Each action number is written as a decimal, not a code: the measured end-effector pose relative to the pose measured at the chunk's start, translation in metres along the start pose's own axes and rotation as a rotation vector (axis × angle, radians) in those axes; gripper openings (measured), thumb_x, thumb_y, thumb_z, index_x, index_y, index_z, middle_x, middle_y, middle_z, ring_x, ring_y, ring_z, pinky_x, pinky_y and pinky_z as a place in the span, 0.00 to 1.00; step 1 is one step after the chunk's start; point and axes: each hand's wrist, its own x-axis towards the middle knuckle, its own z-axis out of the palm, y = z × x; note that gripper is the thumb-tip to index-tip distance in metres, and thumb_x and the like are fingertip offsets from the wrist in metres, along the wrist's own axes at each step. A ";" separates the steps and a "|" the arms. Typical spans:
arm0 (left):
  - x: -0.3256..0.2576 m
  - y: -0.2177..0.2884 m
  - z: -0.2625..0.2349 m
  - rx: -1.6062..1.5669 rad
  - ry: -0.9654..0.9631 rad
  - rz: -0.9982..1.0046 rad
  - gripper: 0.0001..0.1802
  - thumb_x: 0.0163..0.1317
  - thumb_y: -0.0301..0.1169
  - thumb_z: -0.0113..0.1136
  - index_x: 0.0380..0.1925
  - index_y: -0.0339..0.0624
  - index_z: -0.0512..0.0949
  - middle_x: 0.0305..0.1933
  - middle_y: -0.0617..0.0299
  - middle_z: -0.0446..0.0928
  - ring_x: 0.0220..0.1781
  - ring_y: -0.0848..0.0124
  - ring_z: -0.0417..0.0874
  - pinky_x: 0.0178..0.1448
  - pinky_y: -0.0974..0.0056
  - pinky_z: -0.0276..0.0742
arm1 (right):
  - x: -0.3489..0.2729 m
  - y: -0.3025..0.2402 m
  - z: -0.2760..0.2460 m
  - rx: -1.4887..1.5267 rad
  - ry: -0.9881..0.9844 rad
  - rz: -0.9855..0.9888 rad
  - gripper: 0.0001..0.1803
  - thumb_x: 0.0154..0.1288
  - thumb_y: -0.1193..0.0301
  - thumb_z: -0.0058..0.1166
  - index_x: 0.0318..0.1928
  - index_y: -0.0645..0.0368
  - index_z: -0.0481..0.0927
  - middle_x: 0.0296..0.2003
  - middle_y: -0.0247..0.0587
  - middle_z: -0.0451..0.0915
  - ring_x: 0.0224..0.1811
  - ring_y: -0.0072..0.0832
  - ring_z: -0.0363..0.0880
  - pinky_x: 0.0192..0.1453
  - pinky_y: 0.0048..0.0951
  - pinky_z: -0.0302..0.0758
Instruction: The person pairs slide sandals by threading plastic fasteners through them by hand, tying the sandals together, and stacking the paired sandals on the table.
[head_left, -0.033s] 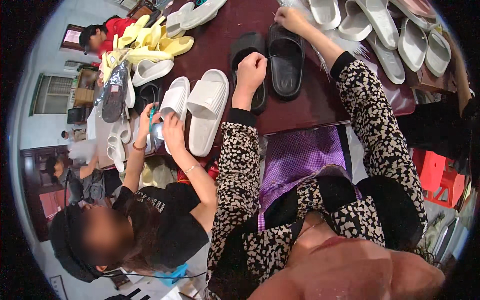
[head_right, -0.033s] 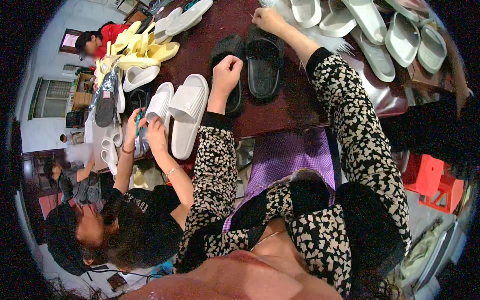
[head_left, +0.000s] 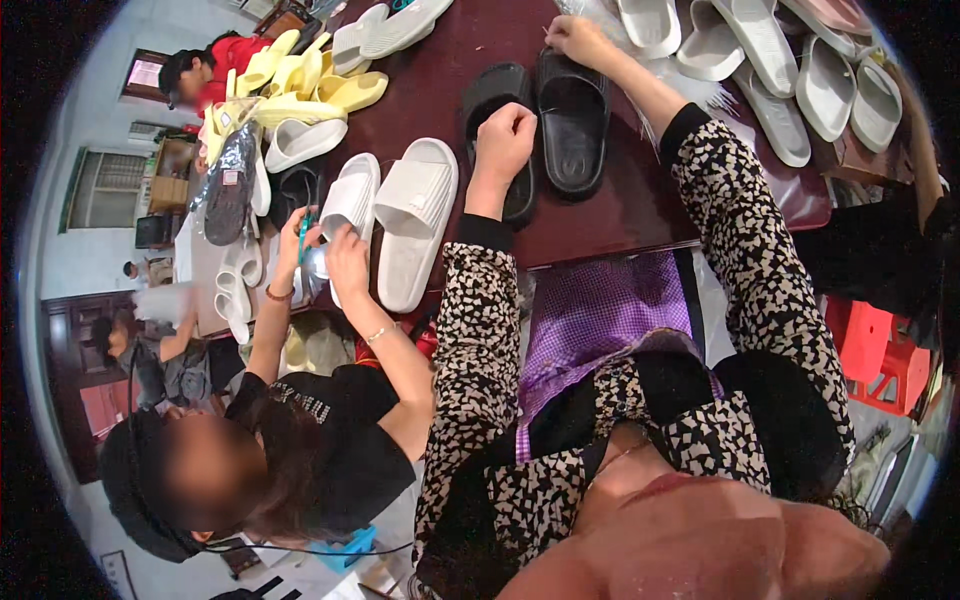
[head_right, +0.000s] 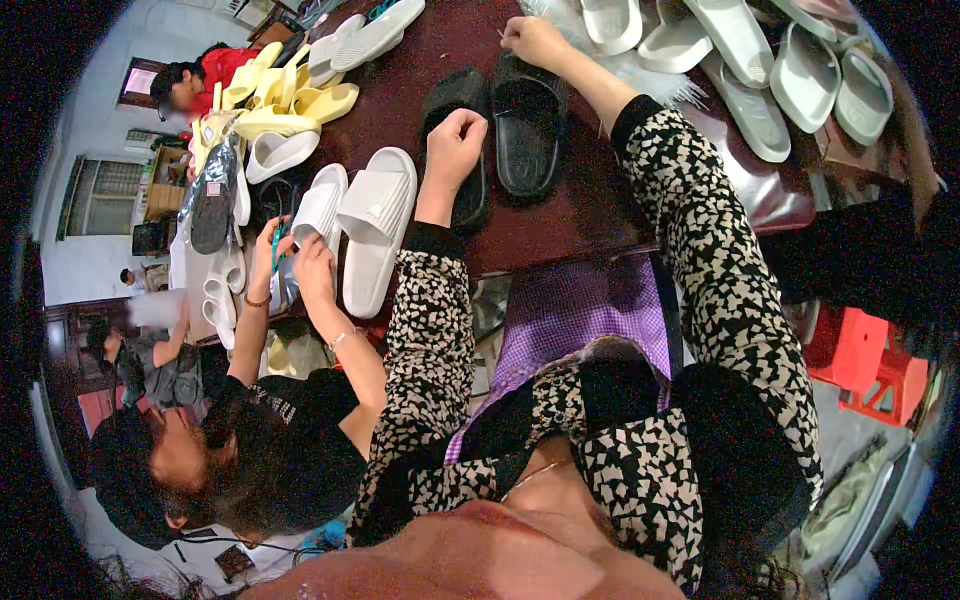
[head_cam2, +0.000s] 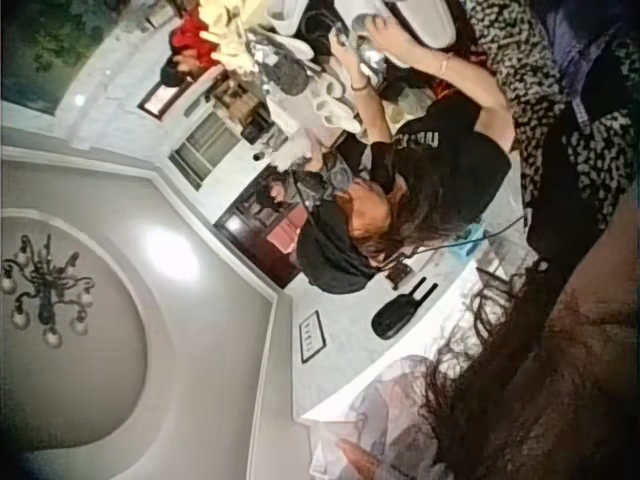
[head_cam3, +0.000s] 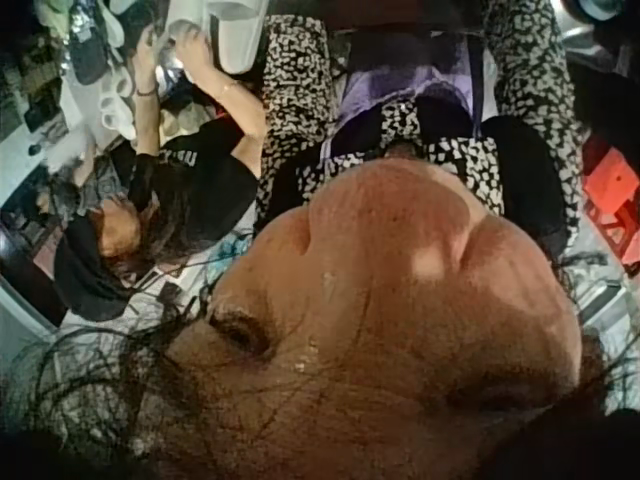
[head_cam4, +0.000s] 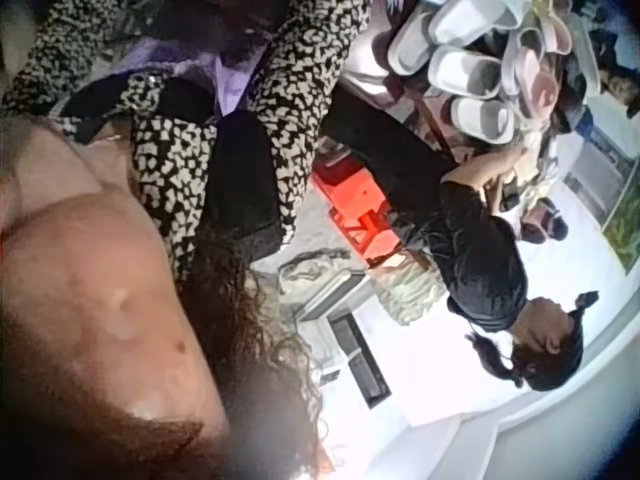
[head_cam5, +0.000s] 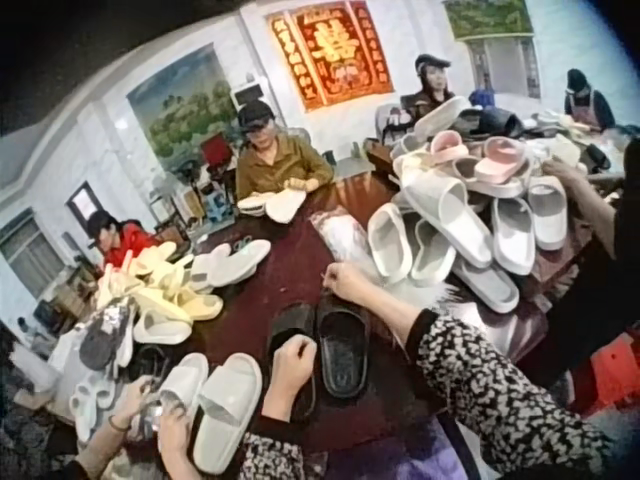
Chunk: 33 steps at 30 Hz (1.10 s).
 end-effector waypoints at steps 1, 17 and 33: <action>0.000 0.002 0.003 -0.031 -0.014 -0.004 0.07 0.55 0.29 0.56 0.27 0.36 0.76 0.23 0.54 0.76 0.24 0.67 0.77 0.31 0.66 0.72 | -0.001 -0.001 -0.001 0.000 -0.001 0.001 0.10 0.52 0.67 0.57 0.31 0.60 0.80 0.30 0.49 0.81 0.35 0.43 0.80 0.40 0.39 0.75; -0.014 0.012 0.015 -0.217 0.010 0.047 0.03 0.53 0.24 0.56 0.25 0.35 0.75 0.23 0.57 0.75 0.24 0.71 0.76 0.30 0.68 0.71 | -0.014 -0.022 0.007 0.392 -0.349 0.089 0.07 0.54 0.73 0.55 0.31 0.64 0.78 0.23 0.38 0.78 0.26 0.25 0.76 0.34 0.27 0.73; -0.002 0.034 0.017 -0.198 0.112 0.146 0.03 0.51 0.24 0.58 0.24 0.36 0.74 0.26 0.53 0.76 0.29 0.61 0.78 0.34 0.63 0.73 | 0.011 -0.030 0.005 0.135 -0.565 0.009 0.03 0.55 0.77 0.51 0.31 0.62 0.75 0.20 0.36 0.75 0.23 0.23 0.72 0.29 0.27 0.70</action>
